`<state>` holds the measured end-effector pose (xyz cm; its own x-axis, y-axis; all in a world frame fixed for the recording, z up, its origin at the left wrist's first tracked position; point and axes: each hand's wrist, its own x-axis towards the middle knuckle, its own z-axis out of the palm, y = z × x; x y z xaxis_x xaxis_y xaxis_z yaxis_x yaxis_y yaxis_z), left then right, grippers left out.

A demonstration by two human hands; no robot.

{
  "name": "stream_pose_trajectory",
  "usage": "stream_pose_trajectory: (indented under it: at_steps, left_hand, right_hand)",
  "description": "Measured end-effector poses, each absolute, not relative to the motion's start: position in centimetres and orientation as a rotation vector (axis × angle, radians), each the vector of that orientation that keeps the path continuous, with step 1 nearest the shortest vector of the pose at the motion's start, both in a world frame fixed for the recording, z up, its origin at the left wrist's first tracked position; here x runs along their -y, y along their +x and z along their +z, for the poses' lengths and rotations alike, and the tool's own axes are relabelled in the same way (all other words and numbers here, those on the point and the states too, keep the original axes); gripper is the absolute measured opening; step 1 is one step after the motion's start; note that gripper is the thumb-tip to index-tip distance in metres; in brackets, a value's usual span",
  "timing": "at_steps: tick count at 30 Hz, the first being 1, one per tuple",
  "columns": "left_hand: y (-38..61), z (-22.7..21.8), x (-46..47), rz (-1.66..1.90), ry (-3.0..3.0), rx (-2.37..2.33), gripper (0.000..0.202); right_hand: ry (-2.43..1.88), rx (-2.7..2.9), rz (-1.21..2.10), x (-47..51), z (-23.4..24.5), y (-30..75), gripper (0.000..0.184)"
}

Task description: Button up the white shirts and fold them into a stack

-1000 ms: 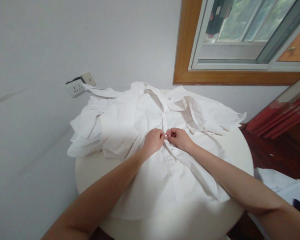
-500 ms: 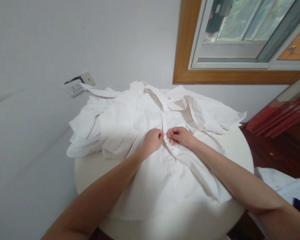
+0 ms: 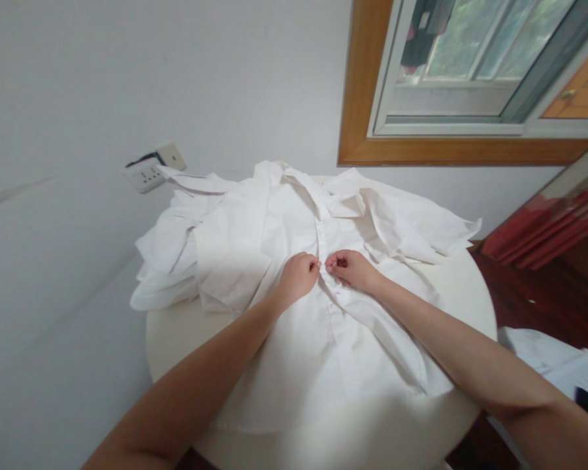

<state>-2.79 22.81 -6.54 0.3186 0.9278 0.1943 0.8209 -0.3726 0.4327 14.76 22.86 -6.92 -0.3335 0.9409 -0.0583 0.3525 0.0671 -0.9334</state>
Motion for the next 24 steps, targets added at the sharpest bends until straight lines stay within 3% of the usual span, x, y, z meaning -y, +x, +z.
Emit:
stream_pose_trajectory:
  at_steps: [4, 10, 18, 24]
  left_hand:
    - [-2.87, -6.6, -22.95, 0.58, 2.336, -1.572, 0.027]
    - [-2.83, -6.67, -23.2, 0.537, 2.321, -1.582, 0.027]
    - [-2.7, -6.31, -23.12, 0.513, 2.301, -1.592, 0.027]
    - [-2.53, -6.07, -23.02, 0.503, 2.292, -1.611, 0.026]
  right_hand:
    - [-1.286, 1.823, 1.244, -23.1, -7.36, 14.81, 0.007]
    - [-1.255, 2.051, 0.874, -23.32, -7.55, 14.89, 0.008]
    - [-1.237, 2.096, 0.931, -23.53, -7.27, 14.96, 0.006]
    - [-1.258, 2.17, 0.679, -23.04, -6.81, 14.67, 0.008]
